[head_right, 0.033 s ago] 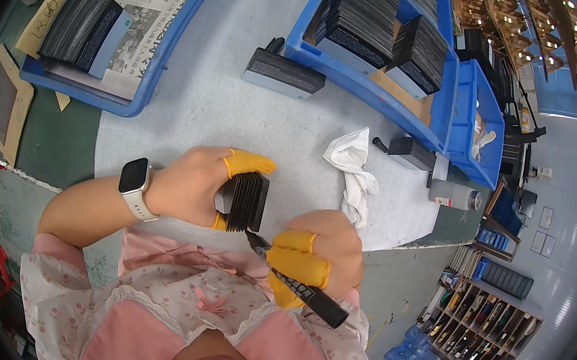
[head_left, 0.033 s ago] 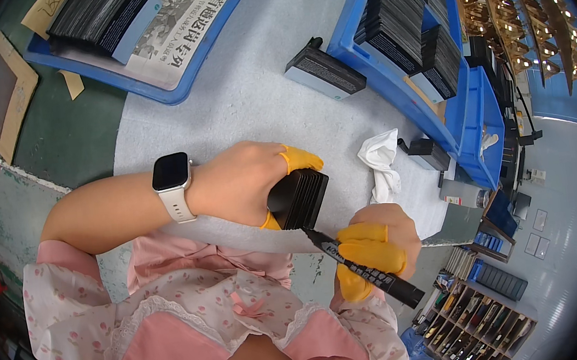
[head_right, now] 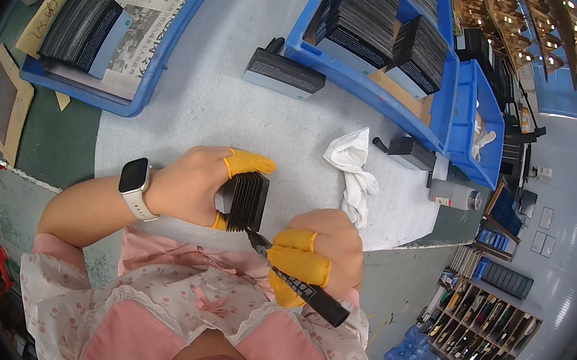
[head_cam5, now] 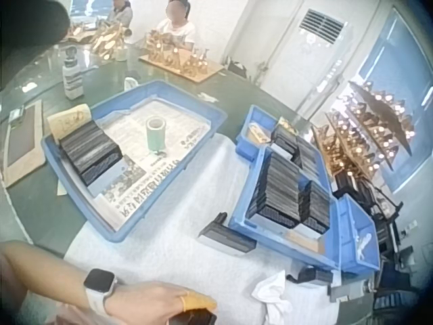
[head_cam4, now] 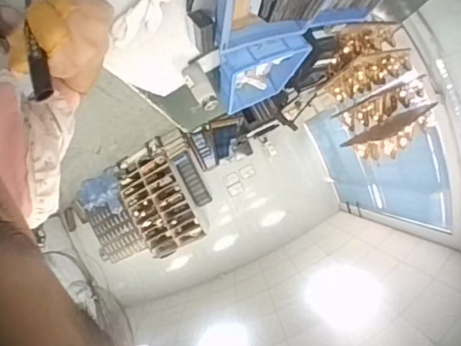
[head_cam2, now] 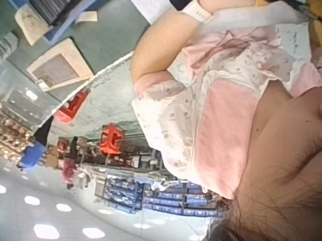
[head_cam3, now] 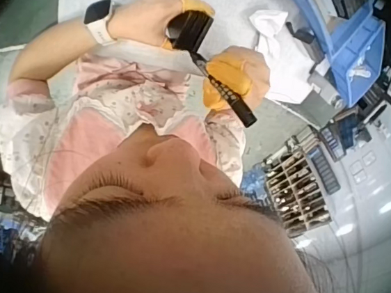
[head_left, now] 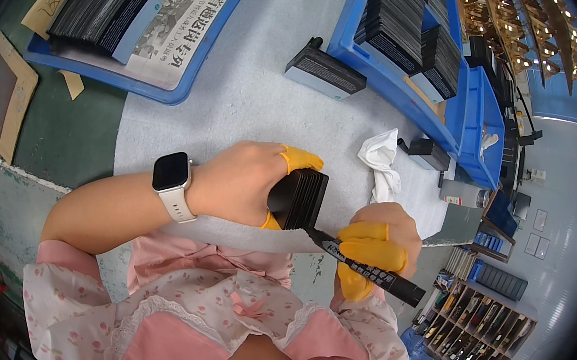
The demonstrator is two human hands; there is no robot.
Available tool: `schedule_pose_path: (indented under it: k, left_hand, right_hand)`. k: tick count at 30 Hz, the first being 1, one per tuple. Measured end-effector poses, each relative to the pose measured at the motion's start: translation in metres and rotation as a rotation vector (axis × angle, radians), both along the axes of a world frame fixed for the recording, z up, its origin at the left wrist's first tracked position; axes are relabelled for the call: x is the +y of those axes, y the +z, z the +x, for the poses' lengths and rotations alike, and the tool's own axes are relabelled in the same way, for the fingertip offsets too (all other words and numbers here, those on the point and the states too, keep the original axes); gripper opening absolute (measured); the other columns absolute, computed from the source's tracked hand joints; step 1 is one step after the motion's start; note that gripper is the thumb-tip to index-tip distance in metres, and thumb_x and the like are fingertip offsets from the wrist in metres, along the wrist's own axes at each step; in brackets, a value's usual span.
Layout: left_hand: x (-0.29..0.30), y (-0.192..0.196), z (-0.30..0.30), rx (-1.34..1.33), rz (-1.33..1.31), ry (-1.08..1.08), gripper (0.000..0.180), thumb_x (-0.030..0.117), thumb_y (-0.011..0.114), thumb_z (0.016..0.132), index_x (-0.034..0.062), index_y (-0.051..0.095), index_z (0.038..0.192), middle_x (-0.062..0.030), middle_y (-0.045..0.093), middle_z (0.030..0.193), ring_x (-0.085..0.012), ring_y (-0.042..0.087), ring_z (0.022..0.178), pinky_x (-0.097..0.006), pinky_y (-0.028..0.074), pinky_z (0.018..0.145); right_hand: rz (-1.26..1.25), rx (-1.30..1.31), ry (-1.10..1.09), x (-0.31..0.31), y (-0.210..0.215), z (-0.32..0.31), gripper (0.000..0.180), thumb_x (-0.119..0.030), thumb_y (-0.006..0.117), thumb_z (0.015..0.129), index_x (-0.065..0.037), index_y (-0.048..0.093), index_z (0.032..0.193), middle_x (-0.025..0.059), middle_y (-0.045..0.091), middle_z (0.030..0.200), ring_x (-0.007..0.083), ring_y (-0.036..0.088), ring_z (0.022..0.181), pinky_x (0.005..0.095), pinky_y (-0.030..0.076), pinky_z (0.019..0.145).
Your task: Marking a black metal heatsink object using a black marker on a workbench.
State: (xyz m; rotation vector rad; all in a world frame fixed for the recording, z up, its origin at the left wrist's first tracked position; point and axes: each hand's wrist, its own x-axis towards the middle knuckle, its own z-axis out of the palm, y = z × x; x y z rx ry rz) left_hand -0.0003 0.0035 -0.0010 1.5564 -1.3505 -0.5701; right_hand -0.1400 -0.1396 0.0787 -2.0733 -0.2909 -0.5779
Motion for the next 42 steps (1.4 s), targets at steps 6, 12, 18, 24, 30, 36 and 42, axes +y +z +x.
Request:
schedule_pose_path:
  k: [6,12,18,24,30,36,42]
  left_hand:
    - [0.001,-0.002,0.000,0.001,-0.009,0.002,0.068,0.020,0.083,0.058,0.0048,0.057,0.119,-0.0137,0.065,0.093,-0.0311,0.064,0.081,-0.035,0.052,0.071]
    - [0.001,0.000,0.000,0.011,0.007,-0.006,0.067,0.021,0.083,0.059,0.0046,0.057,0.118,-0.0136,0.065,0.095,-0.0311,0.064,0.082,-0.035,0.052,0.072]
    - [0.001,0.003,-0.002,-0.025,0.010,-0.023,0.065,0.020,0.082,0.061,0.0040,0.057,0.119,-0.0129,0.065,0.098,-0.0304,0.064,0.086,-0.035,0.052,0.075]
    - [0.001,-0.001,-0.003,-0.034,-0.063,-0.013,0.066,0.019,0.082,0.060,0.0035,0.056,0.119,-0.0130,0.064,0.101,-0.0307,0.064,0.088,-0.036,0.052,0.076]
    - [0.002,0.000,-0.001,-0.043,-0.131,0.000,0.066,0.020,0.082,0.060,0.0039,0.056,0.118,-0.0140,0.064,0.106,-0.0305,0.064,0.092,-0.035,0.052,0.079]
    - [0.001,0.002,0.004,0.134,-0.067,0.011,0.057,0.024,0.078,0.065,-0.0002,0.058,0.112,-0.0190,0.064,0.090,-0.0360,0.063,0.082,-0.039,0.052,0.072]
    - [0.001,0.005,0.004,0.150,-0.066,0.022,0.060,0.024,0.079,0.064,-0.0009,0.057,0.114,-0.0193,0.065,0.091,-0.0358,0.064,0.086,-0.039,0.052,0.073]
  right_hand:
    - [-0.038,-0.050,-0.075,-0.001,0.005,0.012,0.015,-0.018,0.071,0.063,-0.008,0.059,0.061,0.0060,0.058,0.055,0.0194,0.057,0.043,0.0286,0.046,0.043]
    - [0.014,0.080,-0.131,-0.009,-0.007,-0.004,0.025,-0.018,0.073,0.069,-0.010,0.049,0.063,0.0001,0.052,0.058,0.0195,0.054,0.044,0.0274,0.046,0.044]
    - [0.051,0.023,-0.159,-0.010,-0.011,-0.006,0.035,-0.031,0.076,0.067,-0.007,0.051,0.069,0.0067,0.056,0.069,0.0186,0.056,0.054,0.0267,0.047,0.050]
    - [0.013,-0.007,-0.317,-0.005,-0.016,-0.008,0.041,-0.037,0.072,0.071,0.000,0.054,0.077,0.0120,0.056,0.075,0.0225,0.057,0.058,0.0300,0.049,0.053]
    - [-0.108,0.026,-0.335,-0.022,-0.011,0.004,0.036,-0.029,0.070,0.080,0.004,0.058,0.087,0.0152,0.057,0.075,0.0271,0.057,0.058,0.0328,0.050,0.055]
    - [0.046,0.023,-0.223,-0.035,-0.026,0.020,0.046,-0.026,0.076,0.077,0.002,0.058,0.108,0.0279,0.064,0.098,0.0360,0.066,0.085,0.0426,0.054,0.076]
    - [-0.007,0.099,0.134,-0.041,-0.036,0.032,0.077,-0.029,0.089,0.055,-0.009,0.052,0.120,0.0188,0.064,0.114,0.0367,0.059,0.111,0.0457,0.044,0.093]
